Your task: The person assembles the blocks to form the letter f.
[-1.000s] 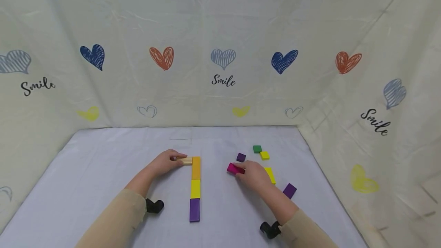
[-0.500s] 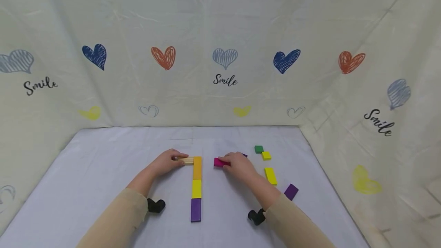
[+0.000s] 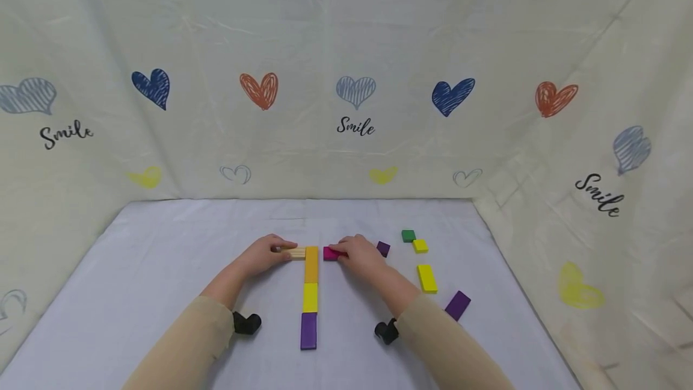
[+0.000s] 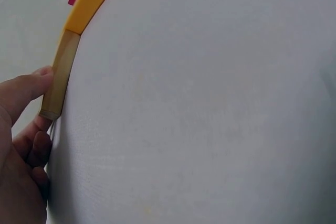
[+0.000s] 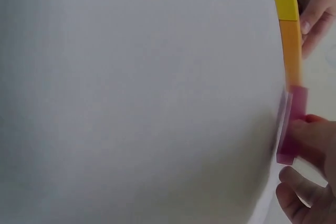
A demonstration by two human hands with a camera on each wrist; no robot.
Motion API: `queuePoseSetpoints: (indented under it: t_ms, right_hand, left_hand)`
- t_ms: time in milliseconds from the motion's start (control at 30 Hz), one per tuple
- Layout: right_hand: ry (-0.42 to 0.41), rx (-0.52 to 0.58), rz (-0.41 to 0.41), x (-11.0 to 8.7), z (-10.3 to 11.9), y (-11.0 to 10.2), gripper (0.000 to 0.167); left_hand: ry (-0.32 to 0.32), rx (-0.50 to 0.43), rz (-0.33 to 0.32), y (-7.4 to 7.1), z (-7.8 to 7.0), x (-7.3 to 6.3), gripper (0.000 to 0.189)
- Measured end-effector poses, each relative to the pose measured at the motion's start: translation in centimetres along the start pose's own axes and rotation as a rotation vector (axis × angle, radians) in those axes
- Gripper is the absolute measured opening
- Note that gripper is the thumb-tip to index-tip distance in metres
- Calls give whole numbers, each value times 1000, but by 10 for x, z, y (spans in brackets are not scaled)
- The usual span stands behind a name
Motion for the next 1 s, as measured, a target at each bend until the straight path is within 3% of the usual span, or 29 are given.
queuePoseSetpoints:
  t_ms: [267, 1000]
  right_hand:
    - [10, -35, -10, 8, 2, 8, 38]
    - [33, 5, 12, 12, 3, 17, 41]
  left_hand:
    - [5, -4, 2, 0, 0, 0, 29]
    - [-16, -5, -17, 1, 1, 0, 28]
Point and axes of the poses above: each hand's wrist, its own x-axis towards the middle knuckle, its own y-axis out of the palm, z = x × y, the point moved 6 cm from there along x, towards the middle knuckle, and after that the axes turned 5 degrees about -z, right-handed, at the moved point
